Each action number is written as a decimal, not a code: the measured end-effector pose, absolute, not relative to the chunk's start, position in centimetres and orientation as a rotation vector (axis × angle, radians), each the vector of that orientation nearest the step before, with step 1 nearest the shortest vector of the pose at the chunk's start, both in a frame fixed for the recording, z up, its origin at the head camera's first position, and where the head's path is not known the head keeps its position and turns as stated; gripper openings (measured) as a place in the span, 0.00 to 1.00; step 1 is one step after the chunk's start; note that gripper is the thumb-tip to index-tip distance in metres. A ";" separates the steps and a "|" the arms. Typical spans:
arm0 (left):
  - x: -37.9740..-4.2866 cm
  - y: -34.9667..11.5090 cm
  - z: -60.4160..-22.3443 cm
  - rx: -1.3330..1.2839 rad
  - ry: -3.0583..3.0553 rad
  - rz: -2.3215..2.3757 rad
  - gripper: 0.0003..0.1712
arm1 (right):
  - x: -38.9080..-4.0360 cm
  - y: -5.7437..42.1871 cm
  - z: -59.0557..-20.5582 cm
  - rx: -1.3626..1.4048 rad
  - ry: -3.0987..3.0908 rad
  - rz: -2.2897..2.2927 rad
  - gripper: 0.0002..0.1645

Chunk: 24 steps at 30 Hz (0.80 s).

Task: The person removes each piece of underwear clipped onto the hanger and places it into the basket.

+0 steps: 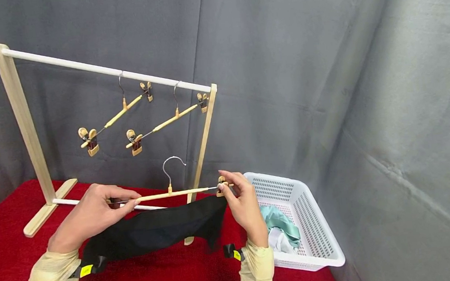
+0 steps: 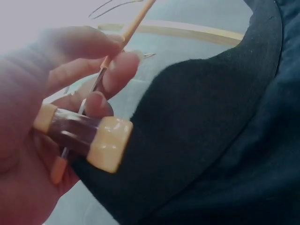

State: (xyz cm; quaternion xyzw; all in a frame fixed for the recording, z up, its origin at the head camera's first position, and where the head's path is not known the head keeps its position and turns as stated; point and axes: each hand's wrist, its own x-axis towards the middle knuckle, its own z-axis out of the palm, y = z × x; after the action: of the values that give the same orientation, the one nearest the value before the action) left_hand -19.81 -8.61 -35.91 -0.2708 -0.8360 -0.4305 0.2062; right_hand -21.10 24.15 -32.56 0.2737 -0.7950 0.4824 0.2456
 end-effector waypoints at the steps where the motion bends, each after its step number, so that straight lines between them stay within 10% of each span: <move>1: -19.9 -8.6 -36.0 -0.747 -2.332 -1.186 0.09 | -21.1 24.2 -32.6 0.741 -2.177 1.304 0.19; 24: -20.8 -8.6 -36.5 -0.746 -2.325 -0.944 0.10 | -21.1 25.4 -33.2 0.705 -2.453 1.230 0.14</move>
State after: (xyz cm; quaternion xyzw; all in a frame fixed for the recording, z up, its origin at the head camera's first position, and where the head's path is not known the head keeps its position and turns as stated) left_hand -20.81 -8.59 -36.50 -0.2751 -0.8578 -0.3482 0.2592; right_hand -21.06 25.36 -33.24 0.2459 -0.8554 0.4291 0.1537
